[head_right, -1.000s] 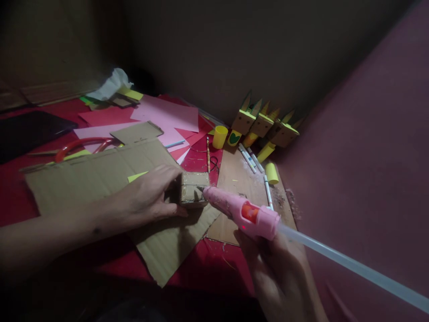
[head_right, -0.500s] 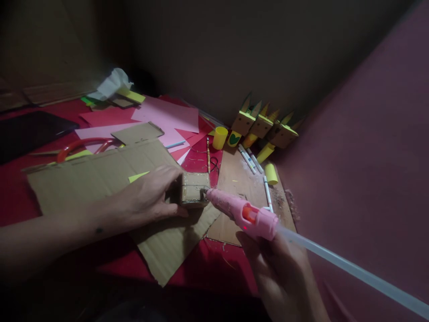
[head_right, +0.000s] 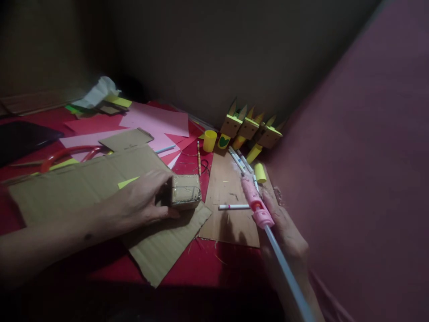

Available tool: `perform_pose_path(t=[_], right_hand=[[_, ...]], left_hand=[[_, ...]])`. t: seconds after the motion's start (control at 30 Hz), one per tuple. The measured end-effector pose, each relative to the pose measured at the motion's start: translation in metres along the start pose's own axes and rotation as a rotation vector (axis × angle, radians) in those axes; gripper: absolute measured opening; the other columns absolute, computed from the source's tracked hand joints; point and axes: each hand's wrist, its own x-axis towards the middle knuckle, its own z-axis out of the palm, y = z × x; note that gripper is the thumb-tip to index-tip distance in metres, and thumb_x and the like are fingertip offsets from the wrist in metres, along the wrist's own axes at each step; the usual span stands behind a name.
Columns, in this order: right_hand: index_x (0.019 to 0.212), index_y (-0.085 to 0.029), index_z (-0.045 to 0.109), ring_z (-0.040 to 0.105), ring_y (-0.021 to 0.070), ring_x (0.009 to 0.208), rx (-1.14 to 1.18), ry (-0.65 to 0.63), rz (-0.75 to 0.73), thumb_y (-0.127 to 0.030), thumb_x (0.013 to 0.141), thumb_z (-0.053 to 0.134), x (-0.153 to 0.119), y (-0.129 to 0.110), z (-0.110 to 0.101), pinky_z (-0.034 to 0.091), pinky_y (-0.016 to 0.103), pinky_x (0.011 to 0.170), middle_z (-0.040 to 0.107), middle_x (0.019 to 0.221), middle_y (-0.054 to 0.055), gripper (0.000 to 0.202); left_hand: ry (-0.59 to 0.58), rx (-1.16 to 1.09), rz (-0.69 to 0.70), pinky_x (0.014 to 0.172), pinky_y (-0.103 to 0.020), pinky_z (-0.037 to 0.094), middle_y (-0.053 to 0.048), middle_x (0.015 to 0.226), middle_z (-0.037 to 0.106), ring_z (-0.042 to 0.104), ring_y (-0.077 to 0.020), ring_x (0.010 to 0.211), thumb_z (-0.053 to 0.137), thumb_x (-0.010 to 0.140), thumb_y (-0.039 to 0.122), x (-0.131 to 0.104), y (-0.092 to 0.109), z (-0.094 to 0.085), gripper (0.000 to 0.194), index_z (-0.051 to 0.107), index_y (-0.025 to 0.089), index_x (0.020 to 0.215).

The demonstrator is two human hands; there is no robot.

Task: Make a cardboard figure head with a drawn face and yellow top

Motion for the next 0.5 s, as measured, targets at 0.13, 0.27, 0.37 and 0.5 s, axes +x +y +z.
perform_pose_path(t=[0.13, 0.27, 0.37, 0.5], right_hand=[[0.157, -0.022, 0.033, 0.070, 0.0300, 0.088, -0.531, -0.034, -0.059, -0.019, 0.095, 0.051, -0.014, 0.033, 0.000, 0.060, 0.041, 0.071, 0.070, 0.108, 0.015, 0.065], [0.161, -0.019, 0.015, 0.065, 0.0309, 0.082, -0.593, -0.212, -0.009, -0.025, 0.094, 0.046, -0.028, 0.054, -0.002, 0.057, 0.043, 0.066, 0.062, 0.106, 0.017, 0.074], [0.158, -0.020, 0.026, 0.064, 0.0313, 0.086, -0.520, -0.243, 0.069, -0.029, 0.092, 0.052, -0.033, 0.061, -0.003, 0.056, 0.044, 0.069, 0.059, 0.110, 0.018, 0.072], [0.152, -0.022, 0.041, 0.062, 0.0315, 0.092, -0.451, -0.246, 0.092, -0.024, 0.091, 0.053, -0.036, 0.073, -0.002, 0.054, 0.046, 0.077, 0.057, 0.111, 0.017, 0.062]], left_hand=[[-0.008, 0.005, -0.020, 0.072, -0.036, 0.039, -0.006, 0.092, 0.059, 0.053, -0.0264, 0.085, 0.076, 0.073, 0.042, 0.003, -0.002, 0.001, 0.036, 0.053, 0.019, 0.090], [-0.023, -0.002, -0.036, 0.075, -0.038, 0.040, -0.008, 0.095, 0.060, 0.055, -0.0287, 0.089, 0.074, 0.073, 0.042, 0.004, -0.003, 0.001, 0.037, 0.055, 0.018, 0.094], [-0.063, -0.023, -0.077, 0.075, -0.038, 0.041, -0.009, 0.096, 0.061, 0.056, -0.0292, 0.090, 0.075, 0.070, 0.043, 0.004, -0.002, -0.002, 0.040, 0.056, 0.018, 0.096], [-0.086, -0.045, -0.078, 0.079, -0.041, 0.043, -0.010, 0.098, 0.062, 0.057, -0.0308, 0.092, 0.074, 0.067, 0.044, 0.005, 0.000, -0.004, 0.044, 0.058, 0.017, 0.097]])
